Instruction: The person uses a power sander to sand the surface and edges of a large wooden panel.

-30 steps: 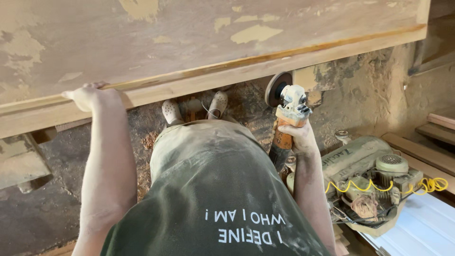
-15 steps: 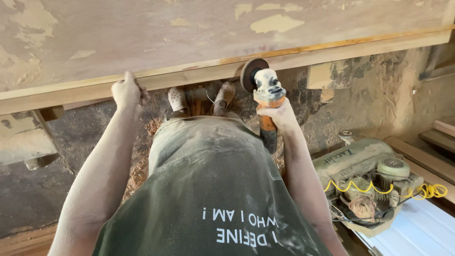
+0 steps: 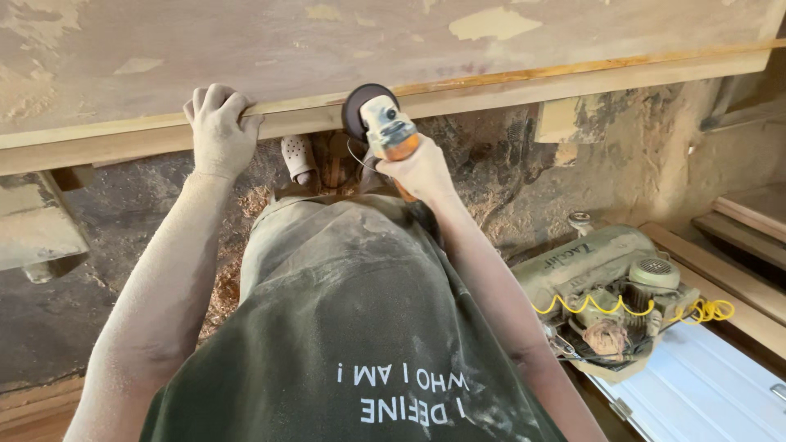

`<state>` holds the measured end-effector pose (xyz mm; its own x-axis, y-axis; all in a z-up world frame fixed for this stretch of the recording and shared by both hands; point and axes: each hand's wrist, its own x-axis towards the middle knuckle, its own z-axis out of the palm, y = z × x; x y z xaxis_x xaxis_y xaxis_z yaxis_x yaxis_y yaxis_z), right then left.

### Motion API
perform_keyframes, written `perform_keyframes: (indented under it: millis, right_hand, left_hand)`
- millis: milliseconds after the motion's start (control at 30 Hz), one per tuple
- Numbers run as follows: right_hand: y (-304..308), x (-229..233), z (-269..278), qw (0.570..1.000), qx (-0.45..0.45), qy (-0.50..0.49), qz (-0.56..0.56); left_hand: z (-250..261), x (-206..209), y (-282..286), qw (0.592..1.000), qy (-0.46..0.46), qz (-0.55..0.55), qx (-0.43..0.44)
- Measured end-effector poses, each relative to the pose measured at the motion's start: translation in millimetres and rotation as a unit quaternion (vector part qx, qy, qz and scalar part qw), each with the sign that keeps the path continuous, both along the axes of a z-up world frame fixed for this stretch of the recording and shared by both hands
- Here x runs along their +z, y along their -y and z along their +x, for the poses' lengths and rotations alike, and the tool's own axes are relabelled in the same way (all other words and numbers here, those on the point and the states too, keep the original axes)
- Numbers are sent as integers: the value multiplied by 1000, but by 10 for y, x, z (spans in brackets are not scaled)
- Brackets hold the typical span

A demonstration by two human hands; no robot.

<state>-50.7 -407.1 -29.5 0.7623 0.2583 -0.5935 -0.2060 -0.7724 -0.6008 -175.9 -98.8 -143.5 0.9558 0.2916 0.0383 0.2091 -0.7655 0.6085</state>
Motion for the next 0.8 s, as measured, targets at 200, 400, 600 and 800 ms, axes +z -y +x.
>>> perform_keyframes:
  millis: [200, 400, 600, 800]
  right_hand:
    - [-256, 68, 11, 997, 40, 7, -60]
    - [-79, -4, 221, 996, 29, 7, -84]
    - [393, -113, 517, 998, -12, 1, -65]
    - [982, -164, 882, 996, -60, -23, -66]
  left_hand:
    - [-48, -199, -22, 1000, 14, -22, 10]
    - [-51, -343, -15, 1000, -5, 0, 15]
    - [-60, -347, 14, 1000, -20, 12, 19]
    - [-40, -276, 65, 994, -98, 27, 39]
